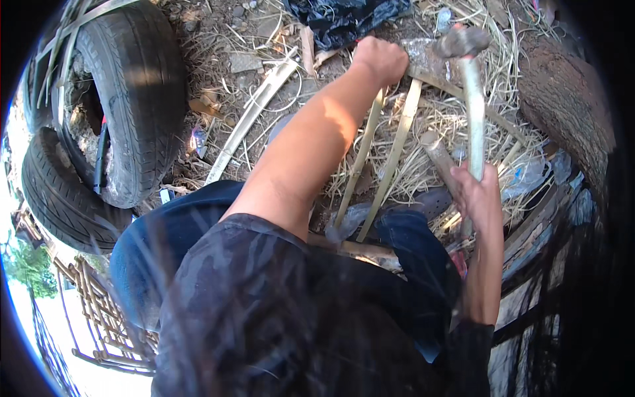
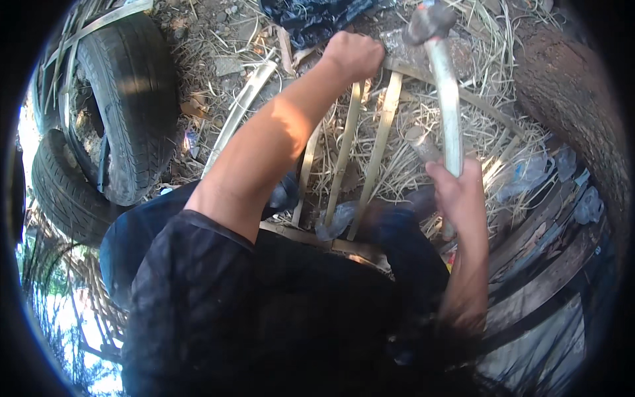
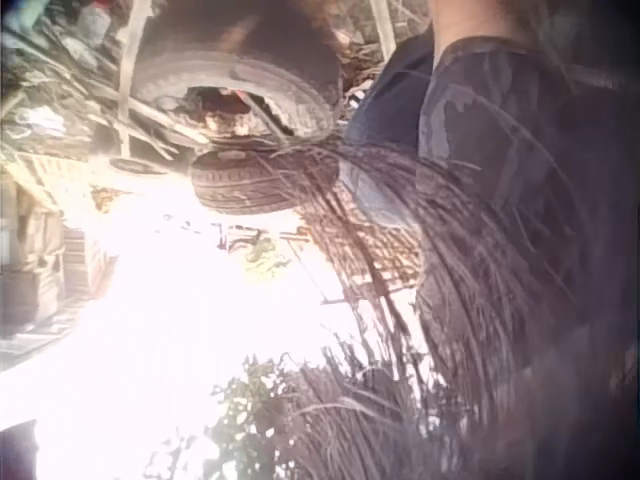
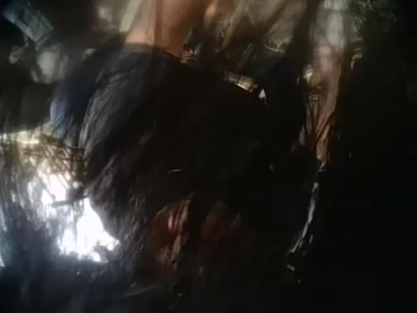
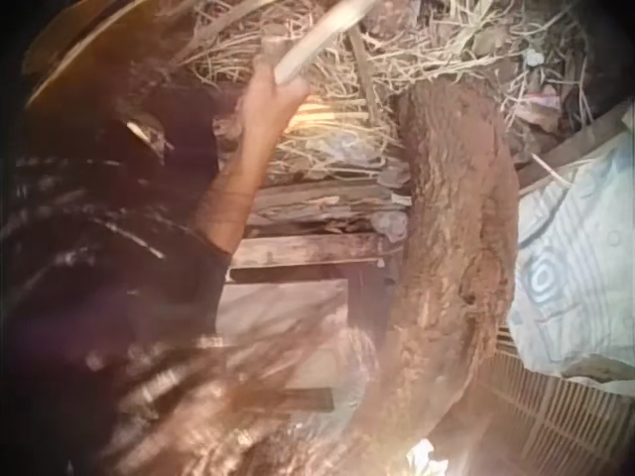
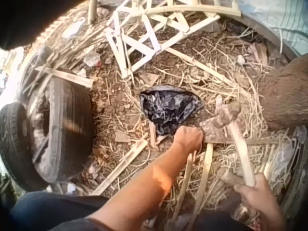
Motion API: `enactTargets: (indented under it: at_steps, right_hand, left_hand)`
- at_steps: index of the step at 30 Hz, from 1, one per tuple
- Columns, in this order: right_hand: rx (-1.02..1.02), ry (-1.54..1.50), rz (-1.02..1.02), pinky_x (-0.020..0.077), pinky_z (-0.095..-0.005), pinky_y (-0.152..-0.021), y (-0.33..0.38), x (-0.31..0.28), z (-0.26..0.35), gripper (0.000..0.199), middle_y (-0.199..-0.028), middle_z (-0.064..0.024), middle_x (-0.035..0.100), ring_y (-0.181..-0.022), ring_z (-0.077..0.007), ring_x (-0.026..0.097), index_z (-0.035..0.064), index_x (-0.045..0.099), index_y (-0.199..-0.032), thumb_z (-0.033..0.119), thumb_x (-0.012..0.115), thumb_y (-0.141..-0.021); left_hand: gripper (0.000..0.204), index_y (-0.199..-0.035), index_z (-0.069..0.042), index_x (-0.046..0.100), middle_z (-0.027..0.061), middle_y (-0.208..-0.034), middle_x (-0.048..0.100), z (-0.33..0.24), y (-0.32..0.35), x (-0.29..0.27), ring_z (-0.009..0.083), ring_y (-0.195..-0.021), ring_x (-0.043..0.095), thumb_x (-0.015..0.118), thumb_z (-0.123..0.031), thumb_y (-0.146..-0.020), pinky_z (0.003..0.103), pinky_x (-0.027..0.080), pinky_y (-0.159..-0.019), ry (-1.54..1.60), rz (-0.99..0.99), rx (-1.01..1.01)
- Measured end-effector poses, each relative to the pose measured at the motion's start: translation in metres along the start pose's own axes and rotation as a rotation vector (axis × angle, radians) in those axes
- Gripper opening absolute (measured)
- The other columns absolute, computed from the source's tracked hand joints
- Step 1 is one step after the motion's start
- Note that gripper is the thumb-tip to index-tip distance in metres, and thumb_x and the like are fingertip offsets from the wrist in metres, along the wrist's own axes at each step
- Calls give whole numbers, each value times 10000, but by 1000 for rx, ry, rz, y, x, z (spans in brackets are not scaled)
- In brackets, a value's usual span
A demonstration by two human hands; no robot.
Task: The person assembles a small bamboo structure by hammering nails through cross-members into upright bamboo slats, then uses a large blade to split a new length of bamboo.
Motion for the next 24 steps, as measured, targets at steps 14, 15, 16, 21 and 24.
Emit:
enactTargets:
  at_steps: [14, 15, 16, 21, 24]
  right_hand:
    - [-4, 84, -15, 334, -247, -381, 10, -16, -9, 147, -534, 15, 468, -401, -88, 440, 18, 530, -840, 112, 644, -844]
    - [6, 85, 6, 334, -247, -381, 5, -3, -15, 147, -534, 15, 468, -401, -88, 440, 18, 530, -840, 112, 644, -844]
    - [-38, -32, 15, 334, -250, -380, 10, 6, -18, 147, -527, 9, 467, -403, -85, 442, 20, 528, -807, 110, 639, -844]
    - [62, -57, 72, 301, -251, -336, -3, -10, -21, 137, -508, 10, 445, -359, -74, 404, 27, 511, -789, 87, 614, -856]
    - [-75, -183, 5, 274, -256, -309, -4, 4, -32, 165, -483, 19, 412, -332, -82, 374, 36, 486, -760, 75, 618, -851]
  left_hand:
    - [241, -847, -86, 723, 115, -916, 733, -10, 3, -2, 280, -853, 719, 497, -168, -850, 403, 566, -693, 11, -48, 8]
    - [271, -965, -145, 740, 61, -1034, 728, -3, 4, -4, 235, -981, 698, 478, -190, -912, 397, 535, -813, -16, 130, -49]
    - [250, -900, -119, 732, 84, -959, 731, 2, 10, 0, 248, -910, 710, 491, -184, -882, 398, 551, -754, 19, 70, -46]
    - [230, -891, -79, 711, 115, -904, 732, -10, -2, -5, 267, -856, 719, 510, -183, -852, 389, 566, -712, -29, -14, 19]
    - [214, -868, -98, 718, 111, -904, 732, 4, 9, 5, 268, -845, 720, 522, -182, -847, 391, 568, -703, 24, 53, -26]
Point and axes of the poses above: each hand's wrist, its own y-axis away from the middle knuckle, its own x-axis out of the palm, z = x × y, the point moved 2 cm from there along -y, towards the middle knuckle
